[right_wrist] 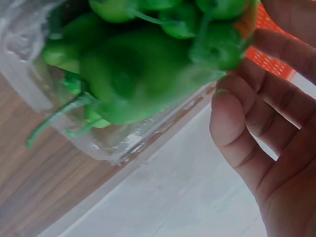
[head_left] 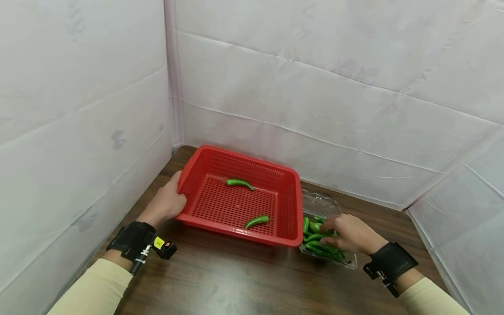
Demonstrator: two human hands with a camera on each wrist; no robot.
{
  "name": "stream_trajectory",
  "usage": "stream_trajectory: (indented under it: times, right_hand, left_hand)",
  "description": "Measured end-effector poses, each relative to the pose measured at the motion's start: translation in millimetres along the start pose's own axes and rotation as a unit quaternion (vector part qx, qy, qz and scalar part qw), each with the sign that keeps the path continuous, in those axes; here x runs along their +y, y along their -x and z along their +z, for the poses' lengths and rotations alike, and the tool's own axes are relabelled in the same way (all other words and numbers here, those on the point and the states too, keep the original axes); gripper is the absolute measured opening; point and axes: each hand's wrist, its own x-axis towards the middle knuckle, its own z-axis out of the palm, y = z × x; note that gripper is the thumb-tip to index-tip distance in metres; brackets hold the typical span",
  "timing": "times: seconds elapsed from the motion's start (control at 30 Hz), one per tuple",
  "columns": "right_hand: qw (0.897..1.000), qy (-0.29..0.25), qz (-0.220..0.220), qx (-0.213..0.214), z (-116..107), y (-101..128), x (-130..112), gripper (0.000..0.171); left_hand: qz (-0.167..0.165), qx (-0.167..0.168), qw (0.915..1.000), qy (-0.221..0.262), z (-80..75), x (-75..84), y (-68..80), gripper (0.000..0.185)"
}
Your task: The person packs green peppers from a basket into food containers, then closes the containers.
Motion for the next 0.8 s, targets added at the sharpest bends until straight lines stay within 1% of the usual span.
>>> stream_trajectory:
  times: [0.17, 0.3, 0.4, 0.47, 0.53, 0.63, 0.7, 0.8]
  right_hand:
    - [0.999, 0.010, -0.016, 0.026, -11.7, -16.9, -3.3, 0.015]
    - [0.998, 0.012, -0.033, 0.043, -26.1, -39.4, -9.6, 0.009]
    - [0.998, 0.006, -0.040, 0.043, -37.5, -59.7, -18.0, 0.006]
    - [0.999, 0.004, -0.043, 0.032, -43.0, -74.5, -25.7, 0.003]
    - [0.998, 0.016, -0.053, 0.022, -46.6, -90.8, -34.7, 0.000]
    - [0.997, 0.039, -0.074, -0.003, -47.9, -116.7, -48.0, 0.002]
    - [0.994, 0.052, -0.090, -0.022, -46.4, -135.2, -56.4, 0.005]
    - [0.991, 0.055, -0.096, -0.069, -41.7, -159.2, -68.6, 0.013]
  left_hand:
    - [-0.007, 0.001, 1.0000, 0.005, 0.2, -0.5, -0.3, 0.077]
    - [-0.009, -0.001, 0.9999, 0.009, 0.1, 0.1, -0.1, 0.077]
    - [-0.007, 0.000, 0.9999, 0.008, -0.2, 0.7, 0.2, 0.077]
    - [-0.002, 0.000, 1.0000, 0.006, -0.7, 0.7, 0.5, 0.077]
    - [0.001, -0.001, 1.0000, 0.007, -0.8, 0.8, 0.7, 0.077]
    - [0.005, -0.002, 0.9999, 0.010, -0.9, 0.6, 1.3, 0.076]
    - [0.005, -0.002, 0.9999, 0.015, -0.7, 0.4, 1.7, 0.076]
    - [0.005, -0.003, 0.9999, 0.016, -0.8, 2.5, 2.9, 0.074]
